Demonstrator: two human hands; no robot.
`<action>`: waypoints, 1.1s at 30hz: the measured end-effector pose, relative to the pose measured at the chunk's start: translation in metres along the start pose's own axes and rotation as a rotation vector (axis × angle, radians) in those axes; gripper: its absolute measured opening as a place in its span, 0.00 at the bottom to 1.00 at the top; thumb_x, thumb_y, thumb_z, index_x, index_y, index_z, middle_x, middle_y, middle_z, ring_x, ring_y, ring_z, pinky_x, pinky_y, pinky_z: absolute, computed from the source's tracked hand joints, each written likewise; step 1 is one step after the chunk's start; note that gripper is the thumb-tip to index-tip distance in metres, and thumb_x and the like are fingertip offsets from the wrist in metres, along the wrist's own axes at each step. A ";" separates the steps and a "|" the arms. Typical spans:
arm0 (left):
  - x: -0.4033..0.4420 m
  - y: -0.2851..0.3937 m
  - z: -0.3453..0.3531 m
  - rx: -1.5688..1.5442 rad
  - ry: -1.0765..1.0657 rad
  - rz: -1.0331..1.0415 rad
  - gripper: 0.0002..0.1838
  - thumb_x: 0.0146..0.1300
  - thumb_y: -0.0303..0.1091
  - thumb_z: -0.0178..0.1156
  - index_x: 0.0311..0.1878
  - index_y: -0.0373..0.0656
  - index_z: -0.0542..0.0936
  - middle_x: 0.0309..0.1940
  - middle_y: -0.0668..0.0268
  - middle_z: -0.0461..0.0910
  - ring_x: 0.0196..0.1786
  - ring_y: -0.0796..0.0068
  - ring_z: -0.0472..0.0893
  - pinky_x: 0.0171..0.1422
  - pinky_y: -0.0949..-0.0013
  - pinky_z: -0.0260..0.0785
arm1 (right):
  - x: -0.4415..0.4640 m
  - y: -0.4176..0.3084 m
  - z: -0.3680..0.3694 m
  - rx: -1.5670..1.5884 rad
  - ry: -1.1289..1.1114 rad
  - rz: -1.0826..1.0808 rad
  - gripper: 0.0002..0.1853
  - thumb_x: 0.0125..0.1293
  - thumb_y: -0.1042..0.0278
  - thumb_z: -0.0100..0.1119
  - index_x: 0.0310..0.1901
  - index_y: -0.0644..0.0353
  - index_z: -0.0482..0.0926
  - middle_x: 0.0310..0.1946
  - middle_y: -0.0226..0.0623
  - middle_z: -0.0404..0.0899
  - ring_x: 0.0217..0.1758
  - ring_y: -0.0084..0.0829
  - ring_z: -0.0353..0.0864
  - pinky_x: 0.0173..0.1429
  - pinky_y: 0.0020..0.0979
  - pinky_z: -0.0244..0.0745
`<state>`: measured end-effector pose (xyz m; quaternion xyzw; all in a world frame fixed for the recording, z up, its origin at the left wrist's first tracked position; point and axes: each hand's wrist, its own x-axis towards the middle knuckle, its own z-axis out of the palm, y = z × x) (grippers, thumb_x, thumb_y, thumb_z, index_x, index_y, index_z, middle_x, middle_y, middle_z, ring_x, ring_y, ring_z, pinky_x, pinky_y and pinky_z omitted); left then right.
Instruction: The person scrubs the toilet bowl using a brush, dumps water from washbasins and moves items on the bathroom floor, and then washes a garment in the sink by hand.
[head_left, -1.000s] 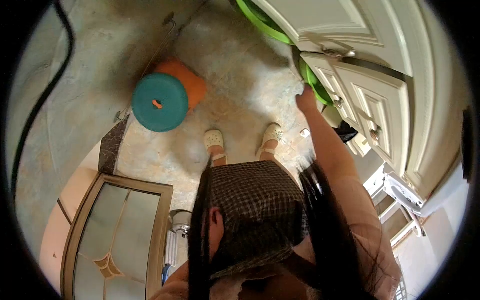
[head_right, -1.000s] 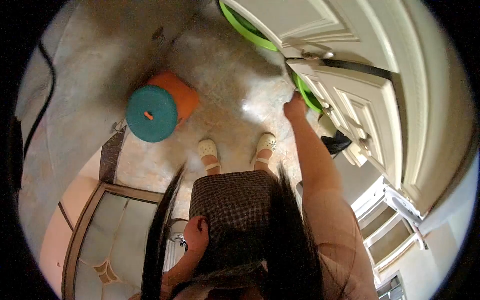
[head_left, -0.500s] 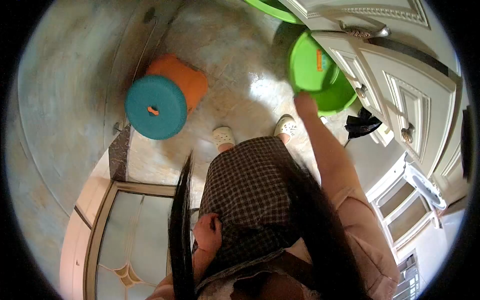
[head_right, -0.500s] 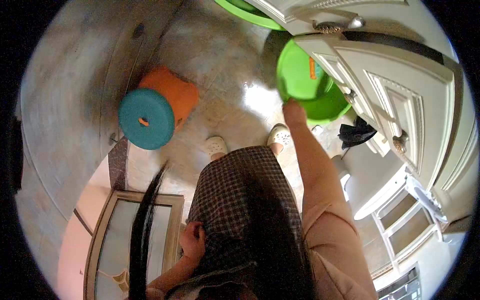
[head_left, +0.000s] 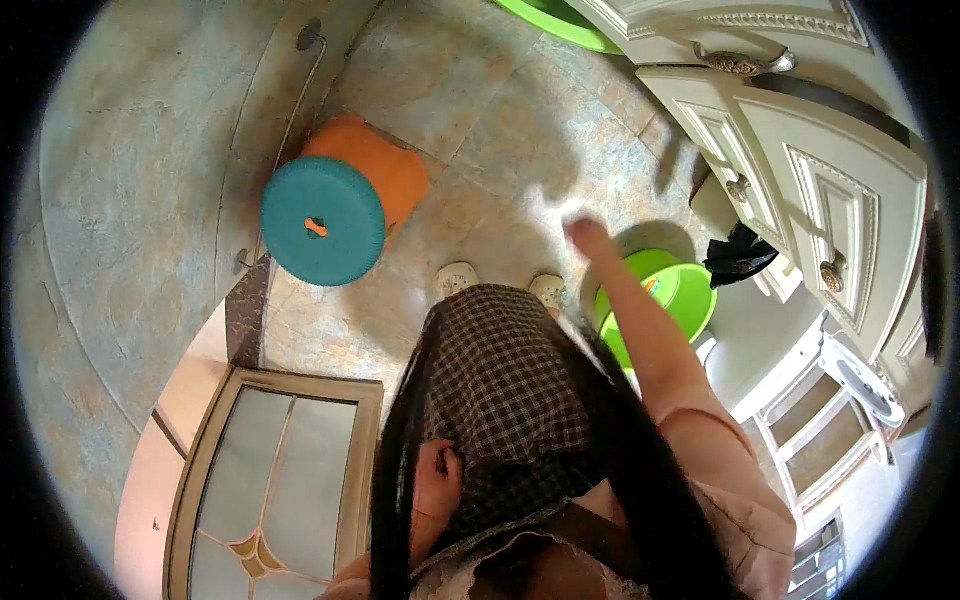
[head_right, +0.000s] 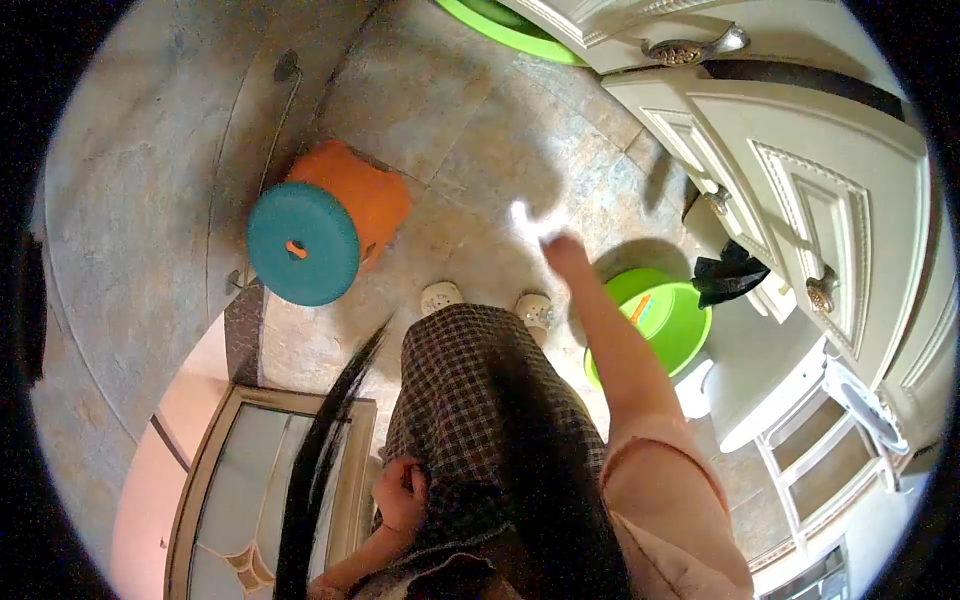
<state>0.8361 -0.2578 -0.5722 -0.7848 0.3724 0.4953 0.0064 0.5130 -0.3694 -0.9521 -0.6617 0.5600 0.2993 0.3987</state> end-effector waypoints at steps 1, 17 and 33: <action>-0.001 -0.009 0.004 -0.001 0.001 -0.002 0.05 0.54 0.27 0.55 0.34 0.40 0.76 0.18 0.60 0.71 0.19 0.66 0.71 0.24 0.67 0.64 | 0.026 -0.006 -0.047 0.903 0.247 0.164 0.18 0.63 0.56 0.44 0.43 0.63 0.75 0.37 0.44 0.78 0.41 0.40 0.77 0.47 0.38 0.70; 0.026 -0.013 0.019 0.055 -0.151 0.029 0.06 0.55 0.30 0.55 0.36 0.40 0.77 0.24 0.58 0.76 0.26 0.64 0.75 0.31 0.67 0.67 | 0.091 -0.038 -0.263 2.343 0.685 0.006 0.16 0.64 0.64 0.50 0.51 0.60 0.65 0.40 0.41 0.72 0.36 0.36 0.75 0.32 0.34 0.78; 0.362 0.079 0.017 -0.106 0.175 0.347 0.16 0.61 0.40 0.52 0.44 0.38 0.72 0.40 0.50 0.75 0.41 0.56 0.76 0.42 0.60 0.68 | -0.032 -0.036 -0.099 2.054 0.718 0.419 0.22 0.53 0.71 0.58 0.47 0.74 0.67 0.43 0.50 0.72 0.38 0.42 0.78 0.33 0.38 0.82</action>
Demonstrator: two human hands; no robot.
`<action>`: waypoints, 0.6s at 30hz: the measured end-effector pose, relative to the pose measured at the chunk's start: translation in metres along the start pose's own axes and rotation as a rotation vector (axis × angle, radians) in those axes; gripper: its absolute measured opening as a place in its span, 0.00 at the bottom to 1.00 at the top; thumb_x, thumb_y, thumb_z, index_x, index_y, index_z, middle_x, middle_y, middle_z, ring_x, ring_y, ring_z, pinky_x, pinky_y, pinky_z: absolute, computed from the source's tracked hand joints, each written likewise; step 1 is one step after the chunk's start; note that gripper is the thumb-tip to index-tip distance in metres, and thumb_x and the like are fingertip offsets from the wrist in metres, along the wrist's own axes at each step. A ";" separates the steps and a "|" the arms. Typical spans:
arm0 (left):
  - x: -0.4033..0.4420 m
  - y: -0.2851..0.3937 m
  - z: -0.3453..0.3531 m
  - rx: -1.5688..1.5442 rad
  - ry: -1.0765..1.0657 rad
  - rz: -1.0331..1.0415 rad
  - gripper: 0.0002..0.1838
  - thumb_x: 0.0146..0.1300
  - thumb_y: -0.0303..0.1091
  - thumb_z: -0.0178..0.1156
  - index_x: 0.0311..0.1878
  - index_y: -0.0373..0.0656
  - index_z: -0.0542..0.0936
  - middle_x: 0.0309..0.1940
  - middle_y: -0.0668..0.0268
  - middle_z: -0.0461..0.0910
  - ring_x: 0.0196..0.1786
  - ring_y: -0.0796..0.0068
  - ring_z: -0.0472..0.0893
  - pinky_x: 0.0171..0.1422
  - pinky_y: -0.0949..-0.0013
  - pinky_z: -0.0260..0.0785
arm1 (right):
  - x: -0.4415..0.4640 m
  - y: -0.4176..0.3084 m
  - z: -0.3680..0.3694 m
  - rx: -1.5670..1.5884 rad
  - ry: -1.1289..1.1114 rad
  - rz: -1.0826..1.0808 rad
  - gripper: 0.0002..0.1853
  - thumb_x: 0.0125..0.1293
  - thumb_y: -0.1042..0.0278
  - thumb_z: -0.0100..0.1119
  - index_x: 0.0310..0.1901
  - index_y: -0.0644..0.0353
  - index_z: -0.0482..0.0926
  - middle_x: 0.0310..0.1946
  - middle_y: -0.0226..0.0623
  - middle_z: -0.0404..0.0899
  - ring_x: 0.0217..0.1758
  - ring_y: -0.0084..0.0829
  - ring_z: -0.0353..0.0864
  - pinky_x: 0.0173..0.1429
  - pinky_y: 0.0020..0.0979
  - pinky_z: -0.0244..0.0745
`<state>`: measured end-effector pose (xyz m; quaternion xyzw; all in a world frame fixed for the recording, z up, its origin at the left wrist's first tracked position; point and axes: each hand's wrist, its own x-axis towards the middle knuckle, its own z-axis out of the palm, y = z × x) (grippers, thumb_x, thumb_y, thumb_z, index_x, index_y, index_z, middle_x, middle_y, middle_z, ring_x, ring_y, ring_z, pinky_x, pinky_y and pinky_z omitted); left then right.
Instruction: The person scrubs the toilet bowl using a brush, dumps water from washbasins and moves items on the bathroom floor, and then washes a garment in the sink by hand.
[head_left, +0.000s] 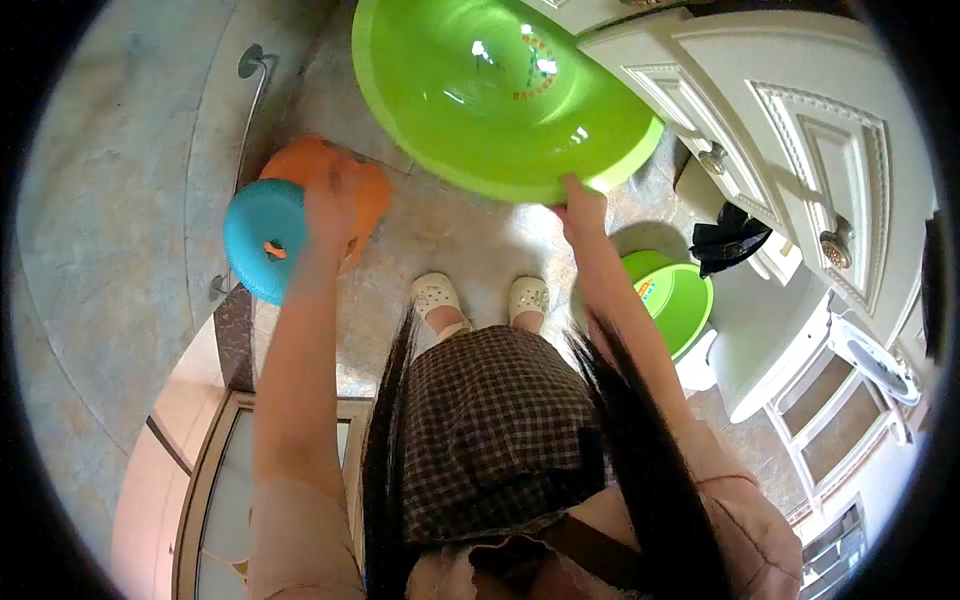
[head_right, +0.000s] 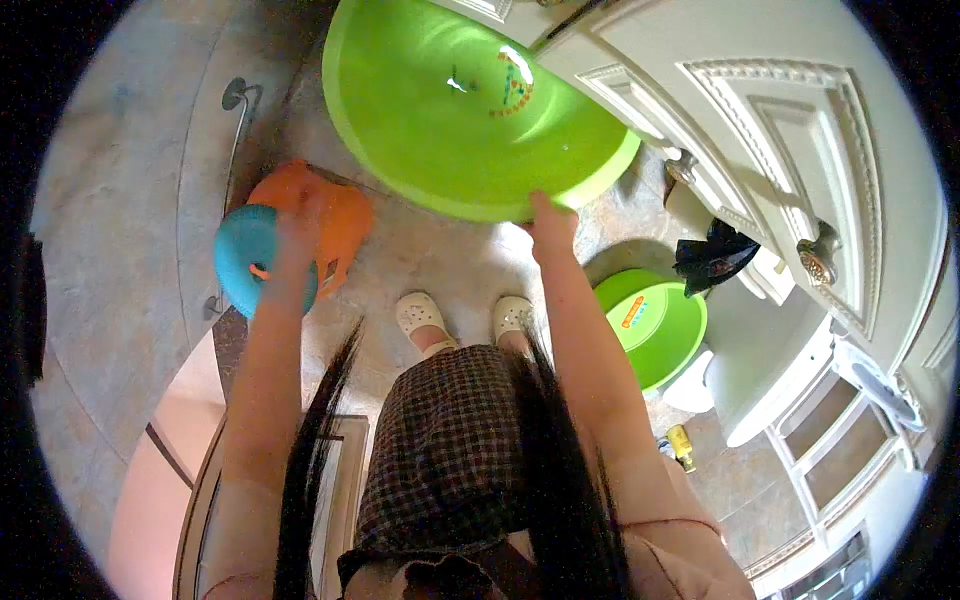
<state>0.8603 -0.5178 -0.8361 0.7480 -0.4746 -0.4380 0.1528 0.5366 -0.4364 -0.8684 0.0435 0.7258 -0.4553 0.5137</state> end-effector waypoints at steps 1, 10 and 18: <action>0.028 -0.023 0.005 -0.067 0.061 0.209 0.18 0.61 0.43 0.52 0.45 0.38 0.72 0.44 0.49 0.75 0.45 0.57 0.76 0.46 0.61 0.68 | -0.007 0.005 -0.017 -0.046 0.008 0.025 0.21 0.52 0.71 0.58 0.46 0.75 0.68 0.42 0.49 0.73 0.38 0.42 0.78 0.34 0.37 0.82; 0.078 0.051 0.040 -0.199 -0.226 0.074 0.33 0.56 0.54 0.51 0.56 0.34 0.69 0.53 0.53 0.71 0.54 0.65 0.72 0.59 0.68 0.59 | -0.067 0.045 -0.163 -0.529 0.085 0.189 0.13 0.50 0.70 0.60 0.35 0.71 0.75 0.29 0.38 0.77 0.26 0.28 0.75 0.28 0.29 0.70; 0.038 0.034 0.079 -0.038 -0.175 -0.070 0.32 0.56 0.60 0.51 0.32 0.32 0.79 0.26 0.61 0.77 0.31 0.73 0.74 0.37 0.70 0.65 | -0.086 0.047 -0.181 0.133 0.387 0.084 0.24 0.57 0.56 0.60 0.49 0.65 0.70 0.43 0.39 0.75 0.40 0.33 0.75 0.44 0.33 0.72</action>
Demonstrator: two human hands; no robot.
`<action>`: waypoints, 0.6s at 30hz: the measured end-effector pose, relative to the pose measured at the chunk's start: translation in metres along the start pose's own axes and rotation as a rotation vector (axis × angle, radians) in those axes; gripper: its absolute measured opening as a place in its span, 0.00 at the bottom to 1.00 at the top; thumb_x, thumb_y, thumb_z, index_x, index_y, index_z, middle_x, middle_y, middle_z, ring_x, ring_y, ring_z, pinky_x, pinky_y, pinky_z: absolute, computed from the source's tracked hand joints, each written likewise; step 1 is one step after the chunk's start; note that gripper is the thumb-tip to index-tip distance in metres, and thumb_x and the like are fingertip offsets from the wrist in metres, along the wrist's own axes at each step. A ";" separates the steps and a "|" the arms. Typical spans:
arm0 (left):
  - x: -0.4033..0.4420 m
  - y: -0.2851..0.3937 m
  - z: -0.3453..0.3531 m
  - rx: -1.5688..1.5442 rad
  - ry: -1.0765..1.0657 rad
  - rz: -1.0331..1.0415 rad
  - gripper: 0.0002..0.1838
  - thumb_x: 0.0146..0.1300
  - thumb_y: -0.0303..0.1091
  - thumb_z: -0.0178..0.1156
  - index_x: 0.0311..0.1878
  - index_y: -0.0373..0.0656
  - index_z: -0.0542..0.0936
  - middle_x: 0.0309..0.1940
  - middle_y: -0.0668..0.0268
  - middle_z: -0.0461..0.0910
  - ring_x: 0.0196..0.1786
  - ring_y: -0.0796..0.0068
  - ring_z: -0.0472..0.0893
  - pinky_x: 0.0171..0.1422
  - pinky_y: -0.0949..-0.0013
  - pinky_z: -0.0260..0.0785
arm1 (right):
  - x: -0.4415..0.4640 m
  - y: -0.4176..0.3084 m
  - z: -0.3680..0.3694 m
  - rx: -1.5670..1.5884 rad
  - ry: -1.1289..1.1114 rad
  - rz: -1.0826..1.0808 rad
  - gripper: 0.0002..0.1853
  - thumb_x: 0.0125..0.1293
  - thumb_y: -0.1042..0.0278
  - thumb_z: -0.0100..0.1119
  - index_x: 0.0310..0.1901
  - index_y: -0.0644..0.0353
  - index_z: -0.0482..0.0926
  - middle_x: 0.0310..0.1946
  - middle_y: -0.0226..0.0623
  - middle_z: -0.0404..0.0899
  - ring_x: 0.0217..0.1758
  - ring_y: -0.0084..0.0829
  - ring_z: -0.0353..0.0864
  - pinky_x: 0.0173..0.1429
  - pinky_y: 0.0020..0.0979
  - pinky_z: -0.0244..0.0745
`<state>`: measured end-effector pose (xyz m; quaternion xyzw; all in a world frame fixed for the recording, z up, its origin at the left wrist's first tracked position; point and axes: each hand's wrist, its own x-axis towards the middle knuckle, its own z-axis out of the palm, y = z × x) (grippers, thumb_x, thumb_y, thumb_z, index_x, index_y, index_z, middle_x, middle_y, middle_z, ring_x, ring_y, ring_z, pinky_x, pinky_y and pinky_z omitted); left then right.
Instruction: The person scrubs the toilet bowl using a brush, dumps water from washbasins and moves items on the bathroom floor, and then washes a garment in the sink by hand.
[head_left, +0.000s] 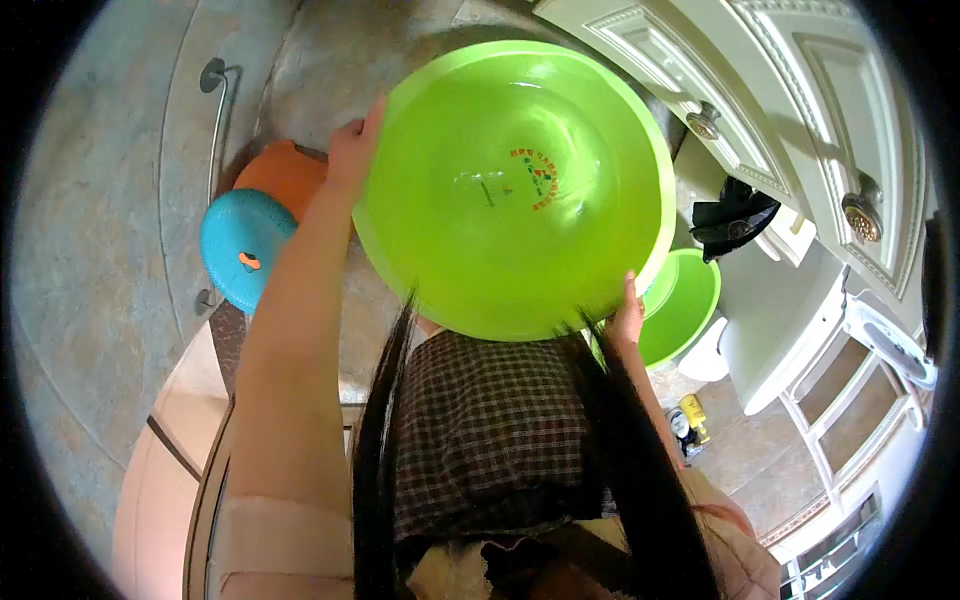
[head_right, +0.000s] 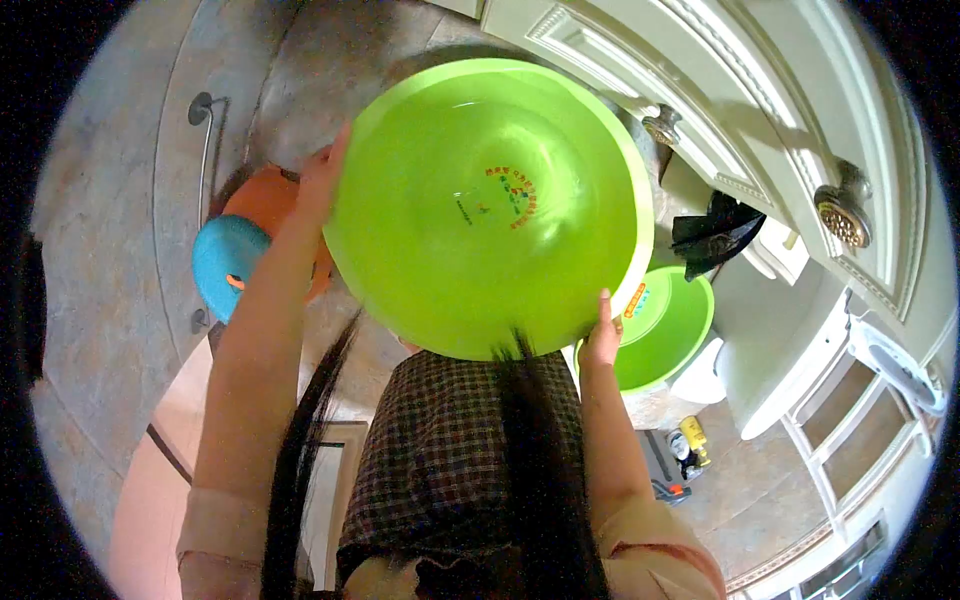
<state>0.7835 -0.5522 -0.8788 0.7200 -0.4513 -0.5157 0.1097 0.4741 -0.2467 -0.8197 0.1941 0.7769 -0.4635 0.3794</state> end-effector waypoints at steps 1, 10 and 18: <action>-0.008 -0.011 0.002 0.005 0.002 0.013 0.32 0.56 0.60 0.51 0.32 0.32 0.79 0.26 0.61 0.77 0.31 0.73 0.74 0.37 0.70 0.65 | -0.002 -0.007 0.004 0.013 -0.004 -0.001 0.24 0.57 0.56 0.60 0.49 0.65 0.70 0.43 0.39 0.75 0.40 0.33 0.75 0.44 0.33 0.72; -0.110 -0.031 -0.041 -0.322 0.308 -0.102 0.25 0.61 0.53 0.51 0.32 0.35 0.76 0.25 0.67 0.73 0.27 0.79 0.69 0.31 0.70 0.61 | -0.008 -0.043 0.017 -0.082 -0.062 -0.260 0.23 0.60 0.48 0.55 0.34 0.66 0.77 0.32 0.35 0.77 0.33 0.24 0.72 0.39 0.25 0.67; -0.255 0.039 -0.148 -0.520 0.427 -0.272 0.25 0.63 0.51 0.49 0.42 0.34 0.76 0.34 0.66 0.77 0.36 0.79 0.74 0.39 0.74 0.65 | -0.125 -0.116 0.027 -0.168 -0.201 -0.355 0.19 0.62 0.52 0.54 0.28 0.62 0.75 0.26 0.28 0.73 0.28 0.18 0.68 0.36 0.24 0.65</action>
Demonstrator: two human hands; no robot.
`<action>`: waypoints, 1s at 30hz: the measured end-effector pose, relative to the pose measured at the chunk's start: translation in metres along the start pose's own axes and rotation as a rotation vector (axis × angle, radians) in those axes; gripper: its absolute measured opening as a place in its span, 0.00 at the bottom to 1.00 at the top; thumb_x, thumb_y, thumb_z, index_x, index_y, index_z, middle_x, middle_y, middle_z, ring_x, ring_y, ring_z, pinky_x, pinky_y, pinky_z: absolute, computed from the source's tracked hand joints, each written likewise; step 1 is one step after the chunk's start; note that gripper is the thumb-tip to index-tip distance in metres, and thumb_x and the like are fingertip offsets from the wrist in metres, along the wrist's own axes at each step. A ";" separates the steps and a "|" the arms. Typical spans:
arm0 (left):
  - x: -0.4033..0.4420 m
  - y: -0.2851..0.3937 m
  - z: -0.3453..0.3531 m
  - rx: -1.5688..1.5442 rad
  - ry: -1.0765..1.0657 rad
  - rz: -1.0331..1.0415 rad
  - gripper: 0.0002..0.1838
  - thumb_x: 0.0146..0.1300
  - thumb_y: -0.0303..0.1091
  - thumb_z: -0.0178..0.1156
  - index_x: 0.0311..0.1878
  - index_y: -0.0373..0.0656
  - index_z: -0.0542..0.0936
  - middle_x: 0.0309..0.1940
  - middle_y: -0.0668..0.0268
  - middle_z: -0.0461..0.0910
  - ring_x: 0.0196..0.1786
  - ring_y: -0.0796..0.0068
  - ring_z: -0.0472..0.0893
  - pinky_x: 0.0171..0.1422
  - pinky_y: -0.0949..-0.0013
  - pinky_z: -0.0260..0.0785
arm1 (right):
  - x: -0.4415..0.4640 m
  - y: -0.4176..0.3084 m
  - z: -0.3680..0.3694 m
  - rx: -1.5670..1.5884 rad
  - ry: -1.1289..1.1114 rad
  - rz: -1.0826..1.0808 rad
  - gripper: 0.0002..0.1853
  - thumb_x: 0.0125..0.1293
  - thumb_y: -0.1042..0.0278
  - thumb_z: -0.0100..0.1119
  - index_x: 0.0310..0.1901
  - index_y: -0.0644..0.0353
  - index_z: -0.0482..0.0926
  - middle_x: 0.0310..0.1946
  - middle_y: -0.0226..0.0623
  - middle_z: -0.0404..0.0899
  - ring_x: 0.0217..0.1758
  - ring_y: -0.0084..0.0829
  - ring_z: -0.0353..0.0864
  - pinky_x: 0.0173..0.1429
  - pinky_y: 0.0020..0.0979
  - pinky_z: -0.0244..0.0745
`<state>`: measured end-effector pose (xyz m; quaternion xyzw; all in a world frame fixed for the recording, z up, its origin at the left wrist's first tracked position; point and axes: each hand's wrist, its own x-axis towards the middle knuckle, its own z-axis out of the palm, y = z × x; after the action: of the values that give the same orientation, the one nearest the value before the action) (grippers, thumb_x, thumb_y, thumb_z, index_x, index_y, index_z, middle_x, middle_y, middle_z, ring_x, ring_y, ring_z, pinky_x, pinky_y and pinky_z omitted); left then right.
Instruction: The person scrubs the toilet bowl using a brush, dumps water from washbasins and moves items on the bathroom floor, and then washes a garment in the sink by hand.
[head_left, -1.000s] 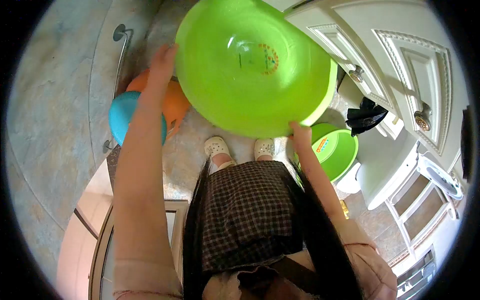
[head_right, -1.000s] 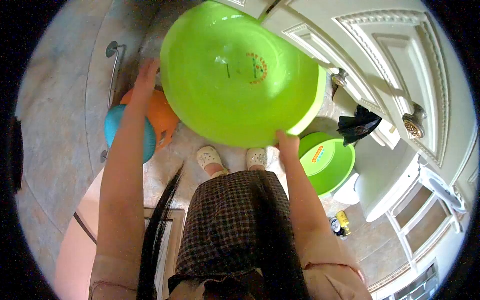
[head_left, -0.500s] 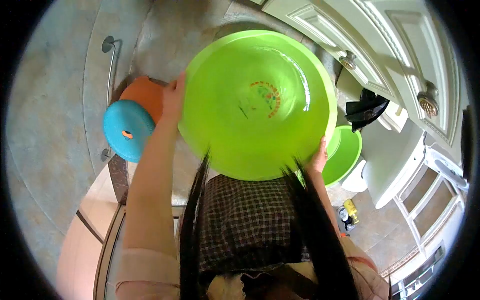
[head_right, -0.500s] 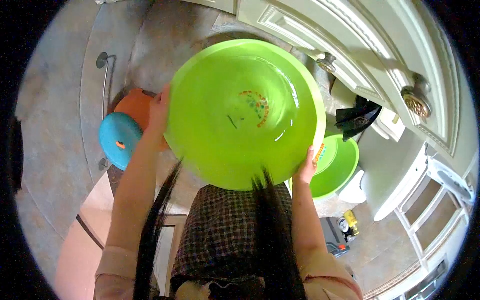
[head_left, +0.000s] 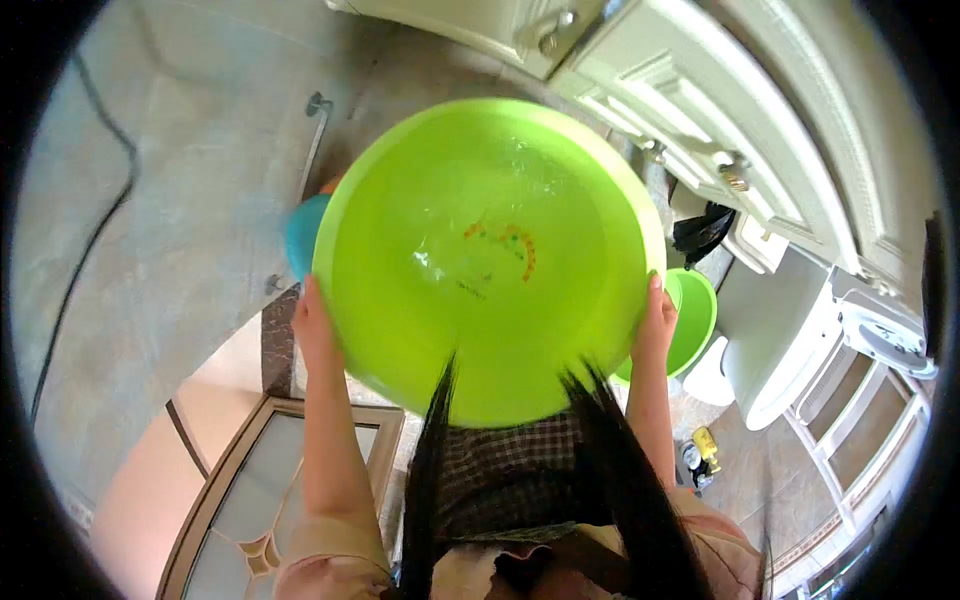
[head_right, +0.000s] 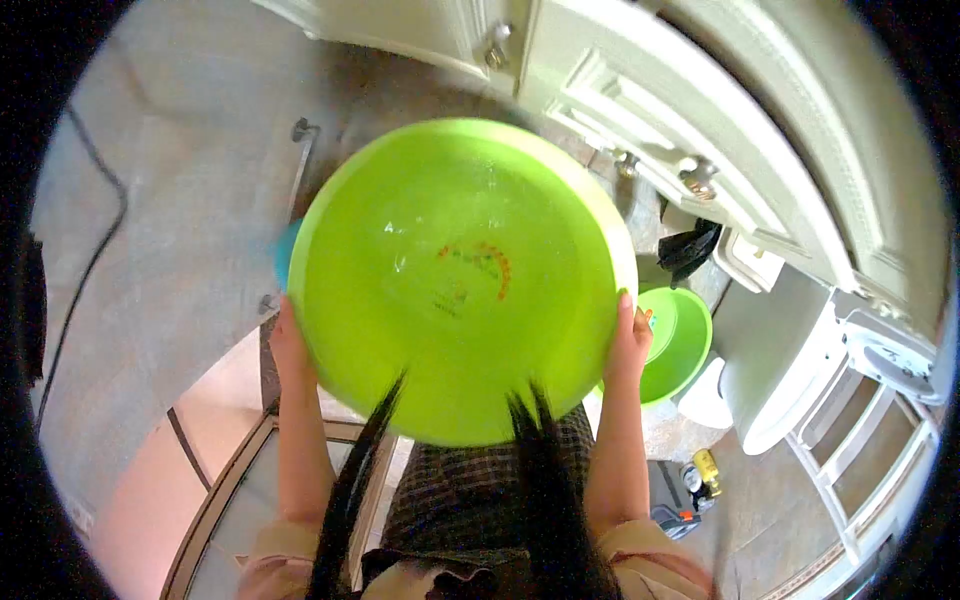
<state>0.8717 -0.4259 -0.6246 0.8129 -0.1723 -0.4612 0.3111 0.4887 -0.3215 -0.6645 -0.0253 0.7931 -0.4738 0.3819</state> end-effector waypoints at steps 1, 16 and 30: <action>-0.021 0.014 -0.018 -0.002 0.037 -0.045 0.25 0.64 0.51 0.49 0.43 0.34 0.75 0.35 0.66 0.77 0.37 0.79 0.74 0.40 0.74 0.66 | -0.018 -0.023 0.001 -0.031 -0.038 -0.008 0.17 0.63 0.54 0.53 0.28 0.62 0.74 0.25 0.27 0.72 0.28 0.17 0.67 0.34 0.23 0.64; -0.258 0.141 -0.206 -0.278 0.041 0.069 0.26 0.65 0.47 0.47 0.53 0.31 0.69 0.46 0.58 0.74 0.45 0.68 0.75 0.48 0.69 0.69 | -0.175 -0.246 -0.072 -0.139 -0.506 -0.202 0.14 0.64 0.60 0.53 0.26 0.60 0.70 0.18 0.22 0.68 0.21 0.13 0.63 0.25 0.20 0.60; -0.320 0.307 -0.175 -0.147 -0.241 0.178 0.24 0.66 0.43 0.46 0.55 0.32 0.68 0.52 0.56 0.72 0.51 0.65 0.73 0.52 0.66 0.66 | -0.223 -0.413 -0.174 0.026 -0.385 -0.493 0.16 0.64 0.58 0.52 0.29 0.66 0.74 0.20 0.30 0.74 0.21 0.18 0.69 0.26 0.22 0.64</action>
<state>0.8592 -0.4133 -0.1481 0.7081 -0.2456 -0.5375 0.3865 0.4039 -0.3311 -0.1708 -0.3014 0.6699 -0.5488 0.3991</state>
